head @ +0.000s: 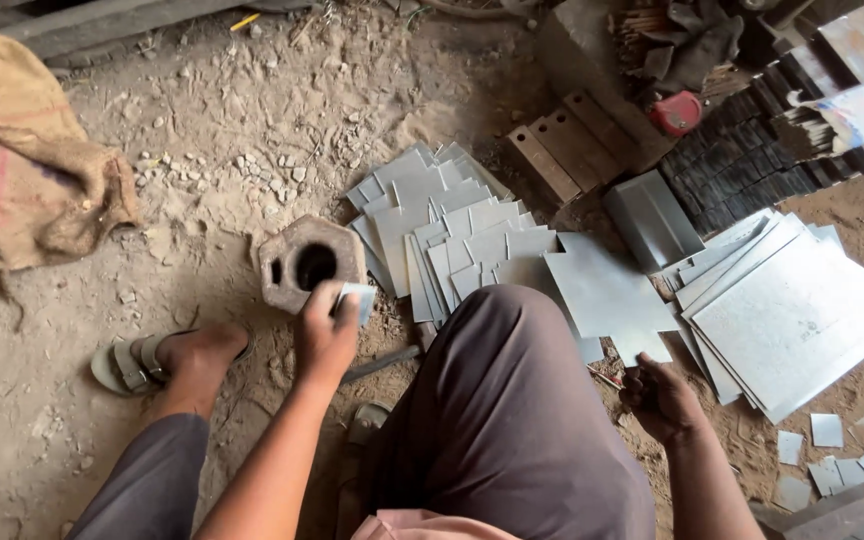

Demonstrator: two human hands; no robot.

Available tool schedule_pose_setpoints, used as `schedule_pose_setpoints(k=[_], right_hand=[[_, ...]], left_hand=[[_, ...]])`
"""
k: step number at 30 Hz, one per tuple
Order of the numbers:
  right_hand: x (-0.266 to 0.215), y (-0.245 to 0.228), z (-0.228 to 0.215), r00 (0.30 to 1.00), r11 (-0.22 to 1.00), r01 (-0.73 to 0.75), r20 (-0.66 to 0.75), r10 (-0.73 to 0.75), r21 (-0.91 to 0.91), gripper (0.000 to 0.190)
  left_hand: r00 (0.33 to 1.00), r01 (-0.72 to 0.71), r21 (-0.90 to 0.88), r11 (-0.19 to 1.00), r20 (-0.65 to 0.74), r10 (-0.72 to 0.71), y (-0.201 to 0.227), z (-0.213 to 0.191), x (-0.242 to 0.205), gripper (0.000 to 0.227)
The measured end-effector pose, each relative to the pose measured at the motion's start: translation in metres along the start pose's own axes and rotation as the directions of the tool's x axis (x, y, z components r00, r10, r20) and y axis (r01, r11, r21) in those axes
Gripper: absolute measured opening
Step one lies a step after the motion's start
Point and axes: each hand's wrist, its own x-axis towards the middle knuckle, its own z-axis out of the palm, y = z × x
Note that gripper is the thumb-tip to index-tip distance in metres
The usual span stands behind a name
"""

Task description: The person sits on the ground and uses a small abrasive block to smooth the edges of rectangular metal sheets. After smoothing, the person stacks the sheets into a pile.

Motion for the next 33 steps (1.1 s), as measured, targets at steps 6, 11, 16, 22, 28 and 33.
schedule_pose_setpoints(k=[6,11,16,22,28,33], right_hand=[[-0.006,-0.026,0.036,0.991,0.993,0.093,-0.085,-0.099,-0.071,0.019],[-0.058,-0.069,0.077,0.985,0.987,0.135,-0.091,-0.143,-0.091,0.015],[-0.117,-0.103,0.157,0.969,0.962,0.246,0.048,-0.242,-0.115,0.017],[-0.038,-0.121,0.298,0.973,0.929,0.231,0.077,-0.218,-0.29,0.016],[0.055,-0.091,0.448,0.957,0.911,0.203,0.271,-0.107,-0.358,0.017],[0.134,-0.046,0.535,0.946,0.907,0.217,0.306,-0.105,-0.361,0.016]], left_hand=[[0.996,-0.084,0.077,0.994,0.002,0.084,0.009,0.031,0.045,0.02],[0.949,-0.282,0.259,0.924,-0.067,0.308,-0.018,0.045,0.088,0.017],[0.961,-0.163,0.394,0.905,-0.145,0.236,-0.047,0.071,0.111,0.027],[0.896,-0.313,0.404,0.859,-0.173,0.408,-0.045,0.069,0.101,0.026],[0.934,-0.229,0.434,0.871,-0.155,0.323,-0.013,0.057,0.105,0.013],[0.973,-0.185,0.407,0.895,-0.053,0.225,-0.002,0.047,0.105,0.018]])
